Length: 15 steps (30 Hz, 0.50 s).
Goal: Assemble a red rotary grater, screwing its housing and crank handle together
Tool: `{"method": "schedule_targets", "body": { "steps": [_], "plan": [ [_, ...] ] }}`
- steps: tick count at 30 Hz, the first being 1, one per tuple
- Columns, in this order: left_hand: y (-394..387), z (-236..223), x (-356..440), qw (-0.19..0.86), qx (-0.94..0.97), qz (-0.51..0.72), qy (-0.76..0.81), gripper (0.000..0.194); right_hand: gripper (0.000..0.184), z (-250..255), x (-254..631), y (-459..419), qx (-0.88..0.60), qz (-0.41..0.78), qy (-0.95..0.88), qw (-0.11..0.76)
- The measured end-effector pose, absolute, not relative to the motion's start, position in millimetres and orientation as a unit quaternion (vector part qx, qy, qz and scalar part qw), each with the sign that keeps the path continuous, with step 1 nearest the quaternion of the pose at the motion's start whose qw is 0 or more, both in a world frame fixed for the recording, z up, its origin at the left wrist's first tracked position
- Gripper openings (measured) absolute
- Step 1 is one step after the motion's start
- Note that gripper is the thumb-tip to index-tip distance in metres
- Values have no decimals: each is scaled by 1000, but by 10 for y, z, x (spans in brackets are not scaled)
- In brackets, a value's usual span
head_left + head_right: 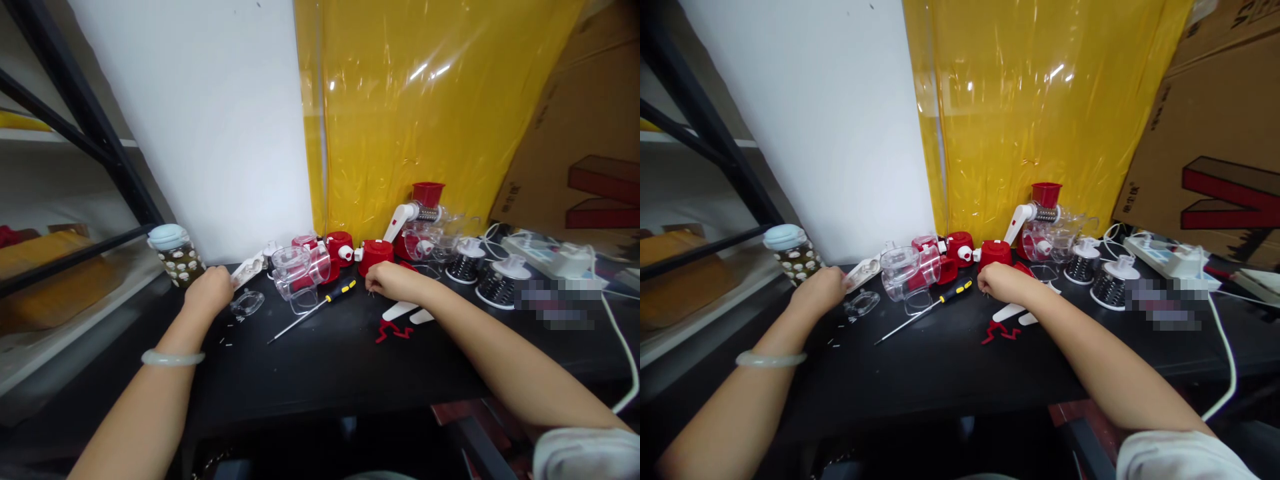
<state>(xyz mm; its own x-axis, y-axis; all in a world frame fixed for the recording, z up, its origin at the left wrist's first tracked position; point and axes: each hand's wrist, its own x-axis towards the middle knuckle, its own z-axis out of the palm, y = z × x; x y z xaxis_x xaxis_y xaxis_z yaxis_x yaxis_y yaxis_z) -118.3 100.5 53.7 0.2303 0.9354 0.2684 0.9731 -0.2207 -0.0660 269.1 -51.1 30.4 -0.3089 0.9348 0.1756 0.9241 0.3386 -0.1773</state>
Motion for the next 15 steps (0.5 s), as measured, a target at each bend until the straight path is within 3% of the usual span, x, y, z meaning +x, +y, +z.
{"method": "schedule_targets", "body": {
  "steps": [6, 9, 10, 12, 15],
  "plan": [
    [749, 831, -1149, 89, -724, -254, -635, 51, 21, 279, 2745, -508, -595, 53, -795, 109],
    [532, 1071, -1113, 68, -691, -409, -592, 52, 22, 380, 2711, -592, -581, 100, -801, 105],
    [436, 1157, -1086, 36, -692, -446, -566, 52, 20, 429, 2682, -644, -570, 120, -807, 101],
    [209, 1311, -991, -154, -680, -540, -471, 44, 14, 514, 2604, -773, -543, 154, -821, 87],
    [-167, 1415, -741, -371, -709, -482, -358, 29, 27, 546, 2486, -968, -516, 163, -838, 74]
  ]
}}
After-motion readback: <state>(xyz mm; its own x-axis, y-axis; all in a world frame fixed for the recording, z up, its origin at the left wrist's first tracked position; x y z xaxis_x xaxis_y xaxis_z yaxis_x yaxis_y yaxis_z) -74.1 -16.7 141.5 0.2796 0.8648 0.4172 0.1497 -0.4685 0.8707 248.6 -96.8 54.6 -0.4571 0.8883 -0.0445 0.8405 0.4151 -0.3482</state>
